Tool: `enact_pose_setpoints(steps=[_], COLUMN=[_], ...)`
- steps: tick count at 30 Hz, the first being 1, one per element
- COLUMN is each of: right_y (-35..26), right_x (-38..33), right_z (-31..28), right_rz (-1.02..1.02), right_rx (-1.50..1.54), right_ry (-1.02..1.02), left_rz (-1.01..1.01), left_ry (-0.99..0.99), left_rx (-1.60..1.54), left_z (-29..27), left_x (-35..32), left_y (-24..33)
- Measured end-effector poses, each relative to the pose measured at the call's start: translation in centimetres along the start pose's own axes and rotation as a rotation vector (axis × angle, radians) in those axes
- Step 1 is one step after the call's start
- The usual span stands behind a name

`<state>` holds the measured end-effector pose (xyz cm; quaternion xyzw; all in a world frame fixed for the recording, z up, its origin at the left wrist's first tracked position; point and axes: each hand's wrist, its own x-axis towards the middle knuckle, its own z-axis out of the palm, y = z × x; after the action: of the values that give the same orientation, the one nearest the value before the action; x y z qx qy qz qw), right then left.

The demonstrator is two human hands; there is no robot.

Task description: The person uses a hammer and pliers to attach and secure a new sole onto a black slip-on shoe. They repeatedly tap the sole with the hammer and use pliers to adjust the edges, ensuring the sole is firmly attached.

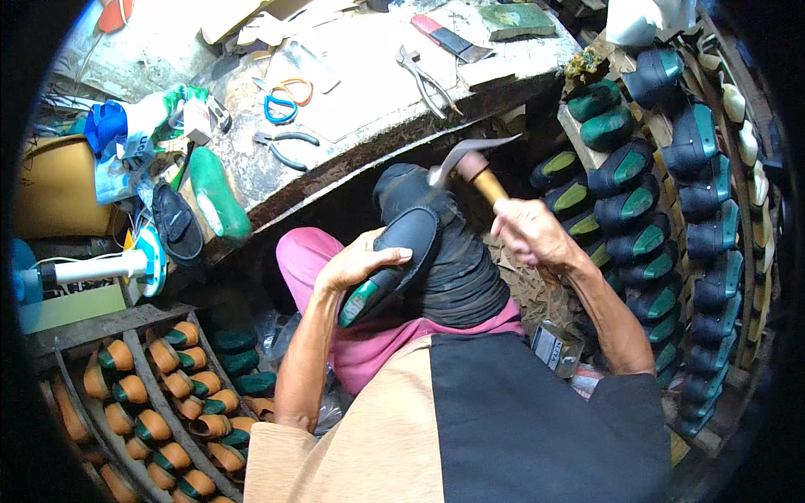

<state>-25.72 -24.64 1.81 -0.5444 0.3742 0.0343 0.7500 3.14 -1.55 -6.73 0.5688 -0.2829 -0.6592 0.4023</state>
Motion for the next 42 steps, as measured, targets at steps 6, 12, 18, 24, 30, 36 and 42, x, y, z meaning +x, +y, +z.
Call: enact_pose_setpoints(steps=[6, 12, 18, 24, 30, 36, 42], right_y=[1.6, 5.8, 8.5, 4.1, -1.5, -1.9, -2.9], right_x=[-1.0, -1.7, -3.0, -2.1, -5.4, -1.8, -3.7], right_z=[0.9, 6.2, 6.4, 5.8, 5.4, 5.4, 5.6], right_rz=[-0.092, 0.076, -0.244, -0.256, -0.572, -0.366, -0.634], right_rx=[0.070, 0.179, 0.165, -0.535, 0.006, -1.036, -0.661], right_ry=[-0.052, 0.044, 0.213, 0.317, 0.260, 0.220, 0.233], left_rz=[-0.023, -0.102, 0.073, -0.019, -0.007, -0.077, -0.109], left_ry=[0.042, 0.021, 0.551, 0.692, 0.278, 0.236, 0.224], left_rx=[-0.066, -0.028, 0.610, 0.681, 0.509, 0.437, 0.416], left_z=[-0.4, -1.3, 3.3, 4.7, -3.2, -3.5, -4.2], left_x=[-1.1, -1.0, -4.2, -3.1, -1.5, 0.2, -0.1], left_y=[-1.2, -1.0, 1.1, 3.3, 2.0, 0.9, 0.3])
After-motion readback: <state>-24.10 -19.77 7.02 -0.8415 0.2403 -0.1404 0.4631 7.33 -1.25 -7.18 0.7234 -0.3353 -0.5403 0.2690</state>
